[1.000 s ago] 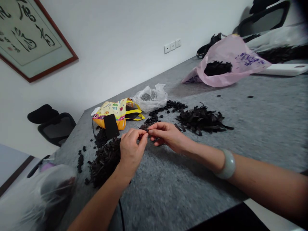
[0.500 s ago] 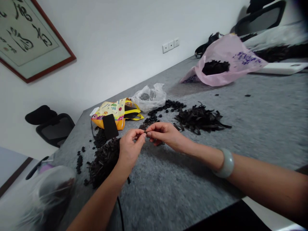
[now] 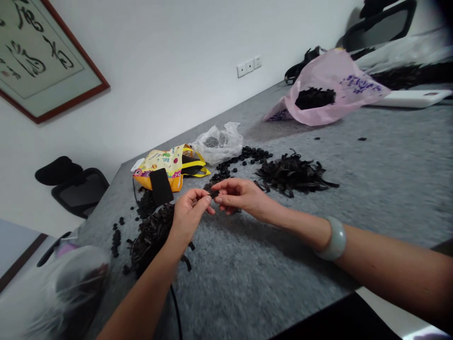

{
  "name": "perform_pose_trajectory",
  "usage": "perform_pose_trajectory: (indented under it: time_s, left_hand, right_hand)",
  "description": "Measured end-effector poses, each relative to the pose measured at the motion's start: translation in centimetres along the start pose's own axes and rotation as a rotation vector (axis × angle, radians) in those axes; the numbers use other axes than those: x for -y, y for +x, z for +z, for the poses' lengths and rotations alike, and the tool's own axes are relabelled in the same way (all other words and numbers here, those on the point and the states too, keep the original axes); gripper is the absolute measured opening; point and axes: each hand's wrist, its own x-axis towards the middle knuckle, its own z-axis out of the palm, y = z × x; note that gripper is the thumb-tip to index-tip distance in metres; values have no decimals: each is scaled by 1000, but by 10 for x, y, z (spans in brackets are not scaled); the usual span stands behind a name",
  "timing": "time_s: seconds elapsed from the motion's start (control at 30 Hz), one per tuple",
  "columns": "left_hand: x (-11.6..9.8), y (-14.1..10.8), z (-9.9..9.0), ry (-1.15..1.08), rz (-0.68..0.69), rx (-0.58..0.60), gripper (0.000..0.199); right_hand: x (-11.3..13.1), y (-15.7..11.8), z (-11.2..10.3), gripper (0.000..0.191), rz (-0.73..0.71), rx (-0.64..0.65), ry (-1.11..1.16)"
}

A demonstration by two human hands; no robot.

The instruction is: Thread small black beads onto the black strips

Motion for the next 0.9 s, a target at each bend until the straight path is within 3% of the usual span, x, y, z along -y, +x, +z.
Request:
perform_pose_trajectory:
  time_s: [0.4, 0.77, 0.9]
  left_hand:
    - [0, -3, 3, 74, 1, -4, 13]
    - [2, -4, 4, 105, 22, -34, 15]
    - [5, -5, 5, 213, 141, -89, 16]
  right_hand:
    - [0, -2, 3, 22, -47, -50, -126]
    - [0, -2, 3, 28, 43, -35, 5]
    - [1, -2, 2, 28, 98, -69, 5]
